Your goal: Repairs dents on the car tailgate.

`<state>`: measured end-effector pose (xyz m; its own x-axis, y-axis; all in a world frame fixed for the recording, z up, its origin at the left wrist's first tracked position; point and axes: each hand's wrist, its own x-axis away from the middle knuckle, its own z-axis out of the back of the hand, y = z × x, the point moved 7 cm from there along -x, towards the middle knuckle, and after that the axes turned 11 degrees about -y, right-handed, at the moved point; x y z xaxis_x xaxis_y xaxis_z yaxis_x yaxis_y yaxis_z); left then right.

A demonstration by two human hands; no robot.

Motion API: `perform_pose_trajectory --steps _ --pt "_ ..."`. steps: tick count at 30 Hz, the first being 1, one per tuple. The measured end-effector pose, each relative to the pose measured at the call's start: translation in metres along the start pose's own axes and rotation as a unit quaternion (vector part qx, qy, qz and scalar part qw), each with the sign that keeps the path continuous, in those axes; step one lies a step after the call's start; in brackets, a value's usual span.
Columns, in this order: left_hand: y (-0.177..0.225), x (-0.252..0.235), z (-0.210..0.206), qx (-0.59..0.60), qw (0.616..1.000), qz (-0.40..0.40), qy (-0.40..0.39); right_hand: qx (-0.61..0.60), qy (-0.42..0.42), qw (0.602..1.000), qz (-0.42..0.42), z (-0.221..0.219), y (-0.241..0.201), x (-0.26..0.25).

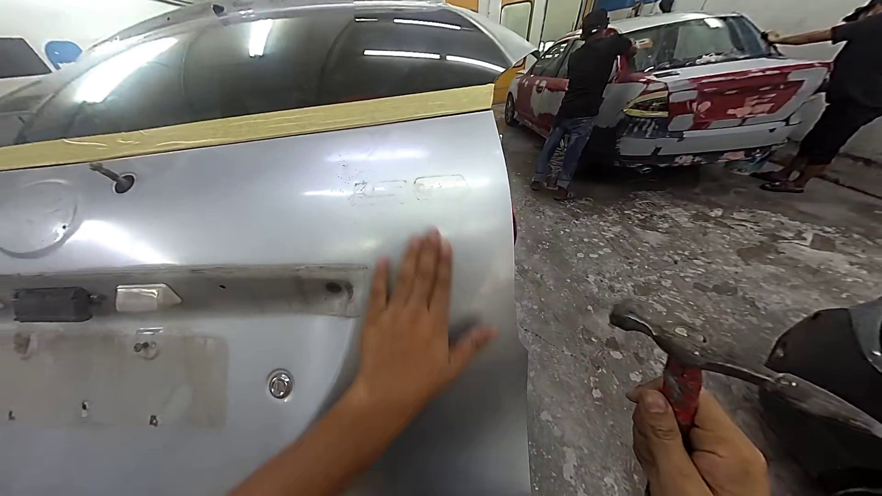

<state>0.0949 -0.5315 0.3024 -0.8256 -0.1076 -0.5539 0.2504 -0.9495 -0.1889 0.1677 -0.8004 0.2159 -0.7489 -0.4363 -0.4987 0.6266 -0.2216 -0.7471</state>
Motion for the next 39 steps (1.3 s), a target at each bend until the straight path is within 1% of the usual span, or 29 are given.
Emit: perform_pose_trajectory --steps 2,3,5,7,9,14,18,21,23,27,31,34,36,39 --pt "-0.017 -0.036 0.011 0.007 1.0 0.025 0.0 0.001 -0.014 1.0 0.002 -0.007 -0.006 0.001" --pt "-0.018 -0.044 0.014 0.016 1.0 0.026 0.004 0.003 -0.02 1.0 0.005 -0.01 -0.01 0.001" --pt "-0.01 -0.036 0.012 0.029 0.999 0.012 0.017 0.006 -0.029 0.999 0.013 -0.016 -0.017 -0.001" --pt "0.003 -0.006 0.001 0.033 0.999 -0.008 0.026 0.001 -0.032 0.999 0.021 -0.019 -0.023 -0.002" --pt "0.014 0.032 -0.015 0.03 0.999 -0.02 0.015 0.002 -0.032 0.999 0.028 -0.02 -0.028 -0.003" --pt "0.024 0.111 -0.04 0.006 0.999 -0.034 -0.011 0.01 -0.047 0.998 0.033 -0.021 -0.032 0.0" --pt "0.025 0.153 -0.049 0.015 0.998 -0.052 -0.042 0.026 -0.092 0.994 0.049 -0.03 -0.04 0.004" --pt "0.02 0.175 -0.052 0.033 0.996 -0.046 -0.063 0.094 -0.125 0.985 0.079 -0.047 -0.056 0.007" --pt "0.018 0.186 -0.056 0.041 0.997 -0.033 -0.057 0.137 -0.141 0.975 0.106 -0.062 -0.069 0.004" --pt "0.019 0.194 -0.06 0.047 0.998 -0.019 -0.036 0.201 -0.141 0.954 0.174 -0.094 -0.088 -0.007" --pt "0.018 0.194 -0.057 0.058 0.998 -0.015 -0.026 0.285 -0.137 0.921 0.225 -0.118 -0.106 -0.02" --pt "0.019 0.196 -0.056 0.066 0.997 -0.017 -0.022 0.331 -0.145 0.905 0.226 -0.125 -0.118 -0.024" --pt "0.017 0.195 -0.054 0.068 0.997 -0.017 -0.018 0.323 -0.147 0.905 0.235 -0.127 -0.128 -0.025" --pt "0.016 0.194 -0.049 0.084 0.996 -0.021 -0.018 0.323 -0.149 0.906 0.23 -0.133 -0.121 -0.025"
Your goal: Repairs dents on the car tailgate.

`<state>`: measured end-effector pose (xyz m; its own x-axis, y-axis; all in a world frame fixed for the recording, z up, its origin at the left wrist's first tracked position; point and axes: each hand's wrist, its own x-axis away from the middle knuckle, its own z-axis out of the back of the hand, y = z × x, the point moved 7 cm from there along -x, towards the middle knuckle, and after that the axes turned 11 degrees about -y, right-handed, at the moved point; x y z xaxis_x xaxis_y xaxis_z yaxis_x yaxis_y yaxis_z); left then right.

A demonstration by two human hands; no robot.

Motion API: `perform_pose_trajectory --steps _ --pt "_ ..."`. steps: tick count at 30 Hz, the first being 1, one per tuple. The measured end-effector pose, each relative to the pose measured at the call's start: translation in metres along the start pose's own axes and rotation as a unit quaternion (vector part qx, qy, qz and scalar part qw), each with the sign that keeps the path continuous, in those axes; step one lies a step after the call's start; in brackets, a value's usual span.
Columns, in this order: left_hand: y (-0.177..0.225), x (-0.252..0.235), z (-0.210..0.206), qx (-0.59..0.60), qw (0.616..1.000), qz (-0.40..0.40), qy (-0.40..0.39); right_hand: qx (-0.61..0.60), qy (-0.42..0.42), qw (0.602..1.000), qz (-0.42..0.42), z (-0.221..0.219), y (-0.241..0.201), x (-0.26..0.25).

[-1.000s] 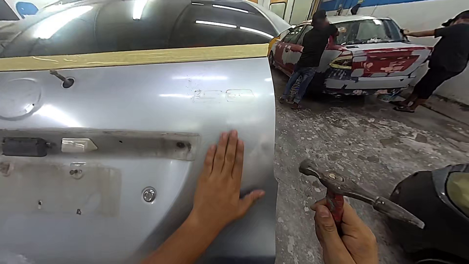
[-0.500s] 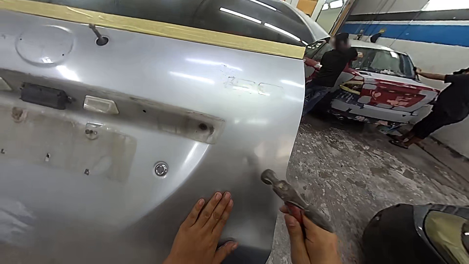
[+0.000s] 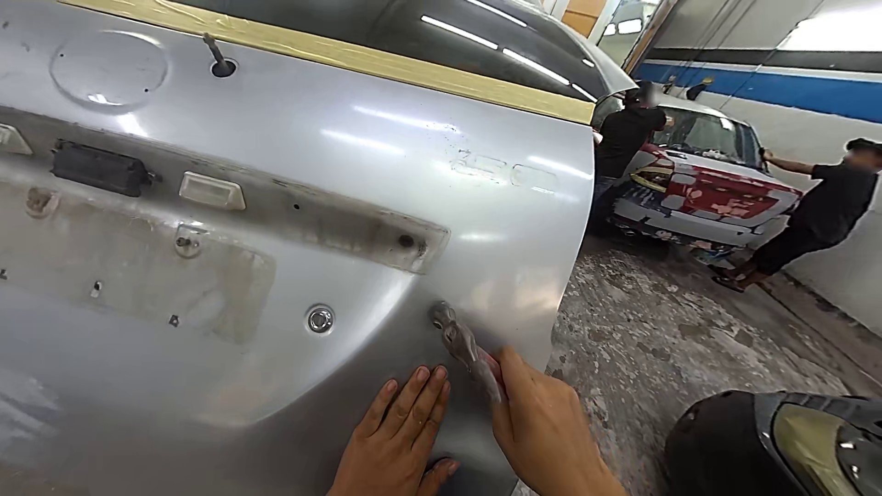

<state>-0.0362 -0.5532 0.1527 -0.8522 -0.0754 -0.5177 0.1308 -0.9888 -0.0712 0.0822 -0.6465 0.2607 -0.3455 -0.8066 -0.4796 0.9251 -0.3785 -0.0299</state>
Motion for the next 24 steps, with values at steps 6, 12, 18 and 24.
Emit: perform_pose_trajectory --steps 6,12,18,24 --pt "-0.017 -0.009 0.025 0.061 0.998 0.004 0.008 -0.027 0.036 0.998 -0.054 0.001 0.036 0.017" --pt "-0.055 -0.054 0.058 0.047 0.994 0.025 0.094 -0.046 0.072 0.993 -0.077 0.01 0.057 0.022" --pt "-0.085 -0.117 0.1 0.006 0.992 0.029 0.12 -0.049 0.114 0.986 -0.107 0.03 0.079 0.008" --pt "-0.092 -0.175 0.111 -0.022 0.995 0.023 0.089 -0.038 0.109 0.986 -0.121 0.046 0.095 -0.015"
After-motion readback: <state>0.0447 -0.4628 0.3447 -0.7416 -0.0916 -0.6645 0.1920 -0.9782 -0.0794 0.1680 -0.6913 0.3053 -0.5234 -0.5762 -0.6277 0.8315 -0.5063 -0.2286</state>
